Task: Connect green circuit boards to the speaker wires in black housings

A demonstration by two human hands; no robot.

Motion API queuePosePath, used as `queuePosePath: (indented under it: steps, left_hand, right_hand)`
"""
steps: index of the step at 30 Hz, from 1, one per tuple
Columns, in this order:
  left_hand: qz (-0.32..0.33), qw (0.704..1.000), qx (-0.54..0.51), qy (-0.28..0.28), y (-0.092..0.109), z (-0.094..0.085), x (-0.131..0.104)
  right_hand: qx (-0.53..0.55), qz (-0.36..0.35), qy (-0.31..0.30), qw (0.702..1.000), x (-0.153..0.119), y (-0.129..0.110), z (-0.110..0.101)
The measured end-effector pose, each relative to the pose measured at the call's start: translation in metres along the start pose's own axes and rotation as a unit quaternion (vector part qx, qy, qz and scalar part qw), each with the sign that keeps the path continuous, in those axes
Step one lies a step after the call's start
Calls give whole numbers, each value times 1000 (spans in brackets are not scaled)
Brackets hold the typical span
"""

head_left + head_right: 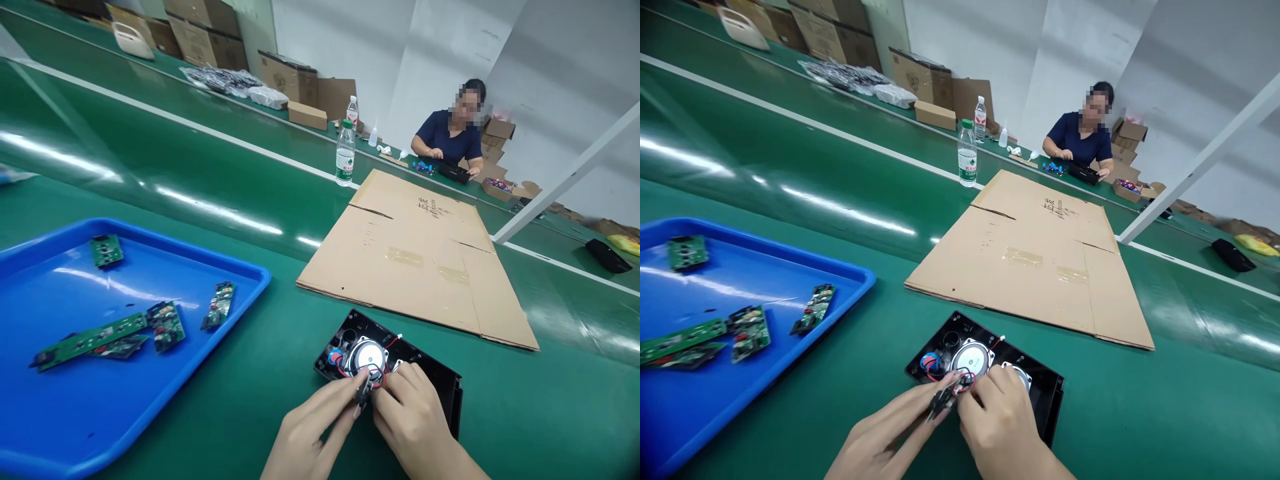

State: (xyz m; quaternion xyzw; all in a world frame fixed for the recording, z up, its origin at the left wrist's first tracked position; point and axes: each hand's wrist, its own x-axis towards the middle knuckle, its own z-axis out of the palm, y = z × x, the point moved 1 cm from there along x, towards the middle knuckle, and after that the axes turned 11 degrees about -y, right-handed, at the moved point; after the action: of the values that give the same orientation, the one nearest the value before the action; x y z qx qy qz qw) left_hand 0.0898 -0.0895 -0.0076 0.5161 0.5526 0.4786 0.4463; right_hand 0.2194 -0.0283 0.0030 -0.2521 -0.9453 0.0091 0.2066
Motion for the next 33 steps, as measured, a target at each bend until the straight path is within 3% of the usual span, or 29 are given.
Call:
queuePosePath:
  steps: [9,13,16,27,33]
  left_hand:
    - [-8,1000,-1,1,1,1,0]
    - [3,999,-27,-20,-1,2,1]
    - [11,999,-40,-3,-2,3,2]
    - [49,999,13,15,-7,4,-1]
    - [29,999,7,20,-3,4,0]
  right_hand:
    - [120,47,-5,992,-2,3,0]
    - [77,71,-14,994,-2,5,-2]
    - [53,55,-40,996,0,7,-5]
    - [78,67,-85,991,-4,2,-3]
    - [82,58,-82,992,-3,4,-5]
